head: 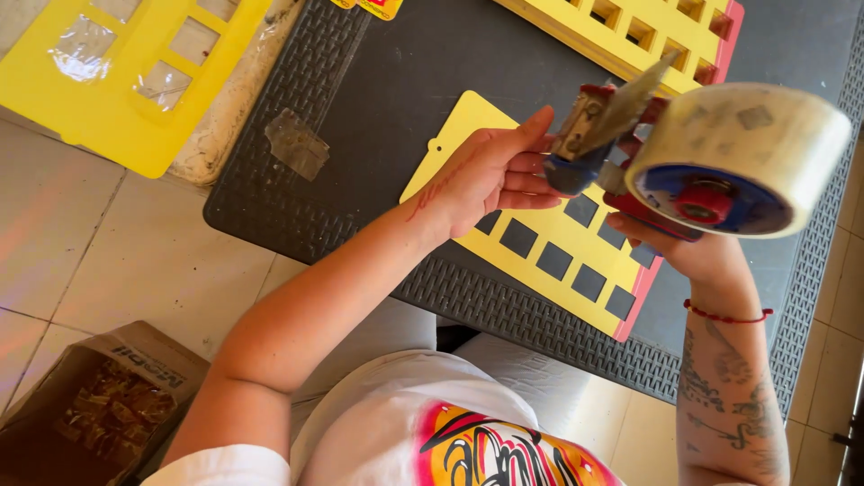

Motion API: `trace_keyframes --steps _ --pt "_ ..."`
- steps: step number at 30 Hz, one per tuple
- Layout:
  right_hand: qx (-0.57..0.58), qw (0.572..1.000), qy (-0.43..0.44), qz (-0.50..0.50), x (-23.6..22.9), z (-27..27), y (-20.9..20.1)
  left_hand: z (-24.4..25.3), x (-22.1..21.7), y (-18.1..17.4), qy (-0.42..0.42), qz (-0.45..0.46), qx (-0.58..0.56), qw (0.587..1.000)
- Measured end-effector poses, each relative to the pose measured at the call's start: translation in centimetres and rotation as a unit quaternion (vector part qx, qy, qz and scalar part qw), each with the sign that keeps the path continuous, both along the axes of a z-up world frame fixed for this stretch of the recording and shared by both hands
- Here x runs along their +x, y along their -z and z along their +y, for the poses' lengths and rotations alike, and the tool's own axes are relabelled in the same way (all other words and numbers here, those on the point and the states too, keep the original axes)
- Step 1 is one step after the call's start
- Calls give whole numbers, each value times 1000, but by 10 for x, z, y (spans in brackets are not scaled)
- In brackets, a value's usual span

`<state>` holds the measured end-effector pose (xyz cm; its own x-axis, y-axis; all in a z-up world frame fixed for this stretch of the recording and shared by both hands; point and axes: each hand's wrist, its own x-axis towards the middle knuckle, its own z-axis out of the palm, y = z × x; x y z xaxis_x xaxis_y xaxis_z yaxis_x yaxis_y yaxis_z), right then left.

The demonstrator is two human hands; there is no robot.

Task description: The person repeatedly applies clear packing tape over the surface of yellow plastic trays using a handheld tape dispenser. They smooth the tape with their fingers, move finished trays aside, and continue the process on additional trays.

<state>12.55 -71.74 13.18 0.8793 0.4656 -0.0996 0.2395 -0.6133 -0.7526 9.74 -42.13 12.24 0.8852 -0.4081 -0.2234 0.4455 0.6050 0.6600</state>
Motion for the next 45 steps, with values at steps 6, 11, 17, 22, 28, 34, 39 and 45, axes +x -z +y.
trace_keyframes --steps 6,11,17,22,28,34,39,45 --pt "49 993 71 87 -7 -49 23 -33 0 15 0 4 -15 1000" --pt "54 998 35 -2 -17 -63 32 -37 -5 -23 23 66 35 997" --pt "58 996 10 -71 -31 -64 30 -54 -7 -10 -19 -35 93 995" --pt "43 986 -35 -159 -38 -65 29 -51 -10 -21 -76 -98 223 967" --pt "22 995 2 -101 -36 -63 28 -50 -5 -5 -96 -259 248 929" --pt "-6 999 46 -20 -41 -57 21 -36 4 3 -129 -316 396 852" --pt "-15 993 108 41 -50 -90 22 25 17 29 -177 -271 462 825" --pt "-39 987 143 61 -59 -117 25 5 12 32 -142 -204 462 851"
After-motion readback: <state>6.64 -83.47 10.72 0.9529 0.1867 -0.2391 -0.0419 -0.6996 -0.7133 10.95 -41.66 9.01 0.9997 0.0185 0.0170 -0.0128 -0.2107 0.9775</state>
